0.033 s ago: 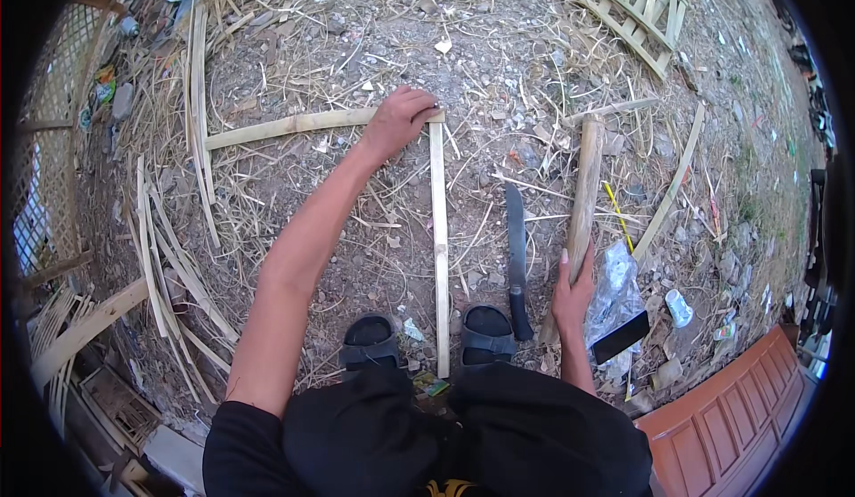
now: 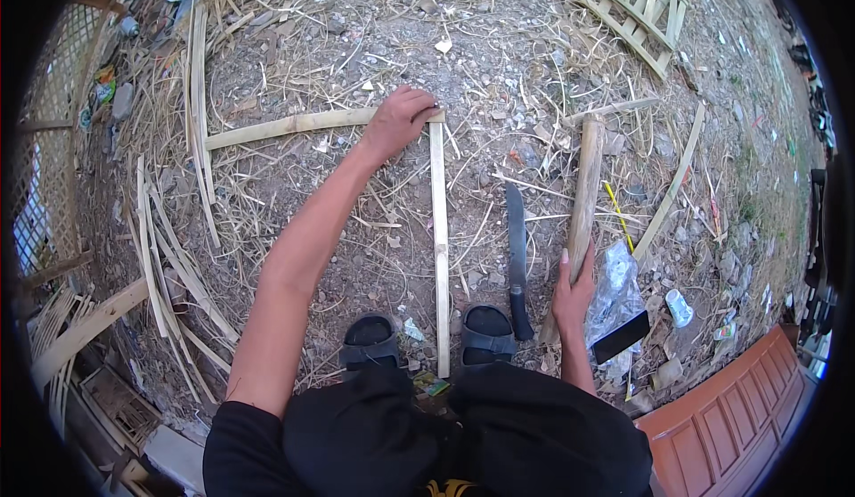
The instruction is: The person fastens bamboo strips together by hammering them with a wooden stick, then scrapes and trims another bamboo strip using a knife.
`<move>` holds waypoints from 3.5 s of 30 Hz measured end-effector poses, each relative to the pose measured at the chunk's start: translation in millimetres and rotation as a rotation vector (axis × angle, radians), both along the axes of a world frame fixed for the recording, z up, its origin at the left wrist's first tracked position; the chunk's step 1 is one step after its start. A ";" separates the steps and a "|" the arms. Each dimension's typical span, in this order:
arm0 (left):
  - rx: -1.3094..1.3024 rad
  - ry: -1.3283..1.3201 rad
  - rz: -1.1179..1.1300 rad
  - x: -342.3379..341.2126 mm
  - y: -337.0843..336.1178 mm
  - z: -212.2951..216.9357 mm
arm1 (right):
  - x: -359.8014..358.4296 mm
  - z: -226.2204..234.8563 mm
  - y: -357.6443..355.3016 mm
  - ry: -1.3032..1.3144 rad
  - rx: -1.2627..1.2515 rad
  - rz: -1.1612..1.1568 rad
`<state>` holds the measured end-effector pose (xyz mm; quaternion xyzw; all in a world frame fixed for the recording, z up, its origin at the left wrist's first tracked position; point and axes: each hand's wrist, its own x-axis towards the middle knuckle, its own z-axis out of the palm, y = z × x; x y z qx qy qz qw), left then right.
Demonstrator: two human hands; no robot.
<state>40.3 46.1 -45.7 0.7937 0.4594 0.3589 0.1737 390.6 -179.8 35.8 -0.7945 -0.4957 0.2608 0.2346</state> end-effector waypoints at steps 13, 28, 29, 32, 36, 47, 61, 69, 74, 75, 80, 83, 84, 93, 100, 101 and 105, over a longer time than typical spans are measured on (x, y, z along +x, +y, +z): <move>-0.002 0.006 0.034 -1.4 -7.9 1.8 | 6.9 -15.8 -4.7 -0.059 -0.022 0.016; -0.018 -0.001 0.074 2.8 -12.0 2.6 | 12.4 -28.5 -5.4 -0.151 0.119 0.091; -0.006 0.003 0.081 4.7 -12.2 1.8 | 14.9 -31.9 -6.0 -0.231 0.233 0.156; 0.011 0.020 0.107 3.8 -15.2 -0.6 | 11.6 -28.5 -7.1 -0.154 0.142 0.100; 0.054 0.133 0.175 6.1 -19.2 6.3 | 8.7 -19.7 -5.4 -0.081 -0.001 0.017; 0.106 0.103 0.211 9.1 -20.3 -2.4 | 4.0 -18.0 -3.9 -0.098 0.095 0.053; -0.007 -0.082 0.208 12.1 -22.6 -2.7 | 3.1 -14.7 -3.1 -0.113 0.074 0.066; -0.057 -0.156 0.254 10.3 -21.1 -3.7 | -6.1 0.9 2.0 -0.034 -0.086 -0.006; -0.070 -0.146 0.268 11.3 -20.4 -4.1 | -1.0 -8.7 -0.5 -0.146 0.009 0.054; -0.070 -0.132 0.273 12.4 -19.8 -3.9 | 1.9 -9.5 -1.8 -0.148 0.009 0.055; -0.069 -0.120 0.275 12.7 -19.1 -3.8 | -12.5 10.5 6.3 -0.049 -0.122 -0.013; -0.084 -0.136 0.294 9.6 -19.8 -6.5 | -13.9 7.6 5.9 -0.092 -0.078 0.033; -0.094 -0.152 0.298 7.4 -21.1 -7.7 | -16.0 8.4 5.6 -0.096 -0.080 0.039; -0.071 -0.120 0.287 11.8 -20.5 -6.4 | -47.3 56.7 16.5 -0.079 0.159 0.231; -0.069 -0.134 0.295 13.4 -19.9 -7.9 | -83.9 56.2 24.3 0.115 0.064 0.490; -0.049 -0.141 0.284 14.0 -19.9 -8.2 | -86.6 55.9 24.7 0.115 0.064 0.491; -0.015 -0.171 0.281 9.7 -21.3 -13.3 | -95.0 48.3 24.7 0.128 0.029 0.569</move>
